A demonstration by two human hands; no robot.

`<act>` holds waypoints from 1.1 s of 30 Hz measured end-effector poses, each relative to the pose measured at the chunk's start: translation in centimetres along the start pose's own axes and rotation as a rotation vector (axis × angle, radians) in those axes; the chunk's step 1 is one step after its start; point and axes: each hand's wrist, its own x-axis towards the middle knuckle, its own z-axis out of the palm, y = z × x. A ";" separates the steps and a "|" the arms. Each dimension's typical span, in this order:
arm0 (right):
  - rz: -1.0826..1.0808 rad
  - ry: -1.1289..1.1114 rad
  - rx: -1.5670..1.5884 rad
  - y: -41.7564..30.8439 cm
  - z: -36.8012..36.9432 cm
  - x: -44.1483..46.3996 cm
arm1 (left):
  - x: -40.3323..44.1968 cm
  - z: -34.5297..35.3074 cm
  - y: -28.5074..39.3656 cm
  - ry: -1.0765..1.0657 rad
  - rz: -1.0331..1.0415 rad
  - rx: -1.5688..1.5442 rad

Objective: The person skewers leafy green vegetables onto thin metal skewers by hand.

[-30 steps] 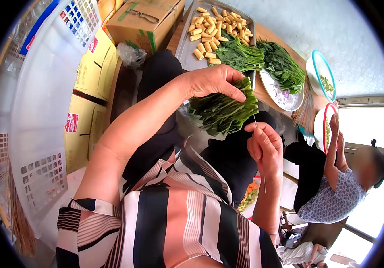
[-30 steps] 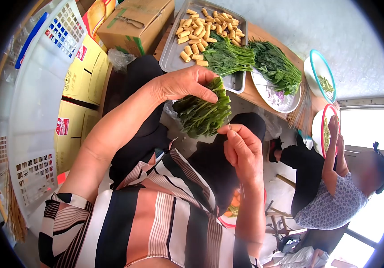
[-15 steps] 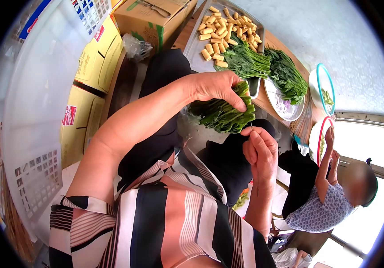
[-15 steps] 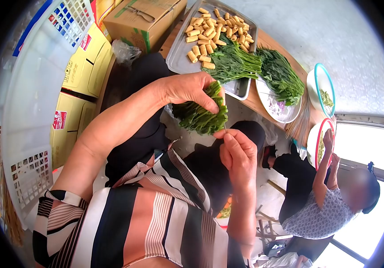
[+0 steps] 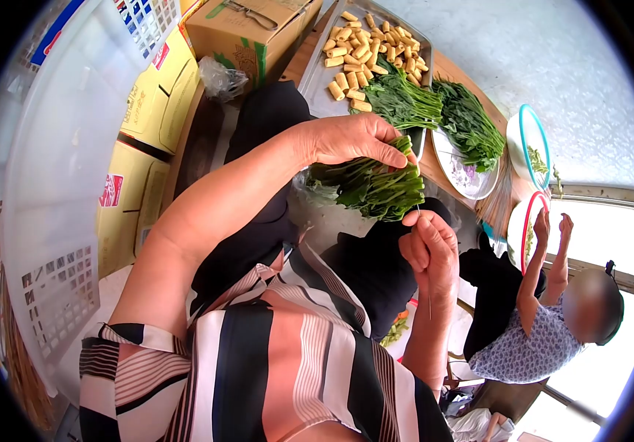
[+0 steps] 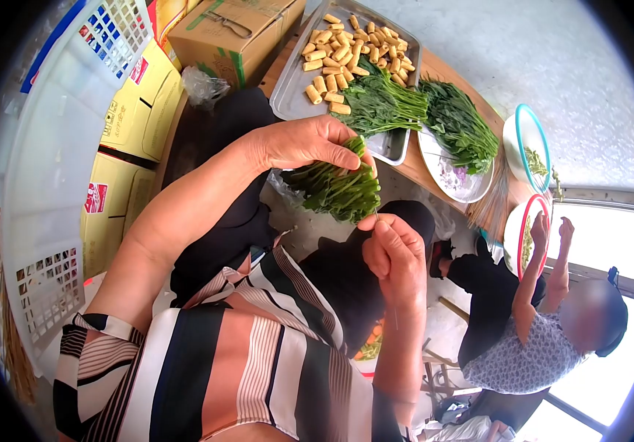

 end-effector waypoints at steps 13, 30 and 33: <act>0.038 -0.080 0.096 1.3 -1.0 -0.3 | 0.6 -0.7 -1.2 -0.120 -0.073 0.109; 0.080 0.021 0.270 8.9 -8.6 0.9 | 4.9 -3.4 -2.1 0.251 -0.215 0.764; 0.026 0.007 0.349 9.3 -9.2 1.0 | 8.5 -3.8 -2.7 0.348 -0.096 0.951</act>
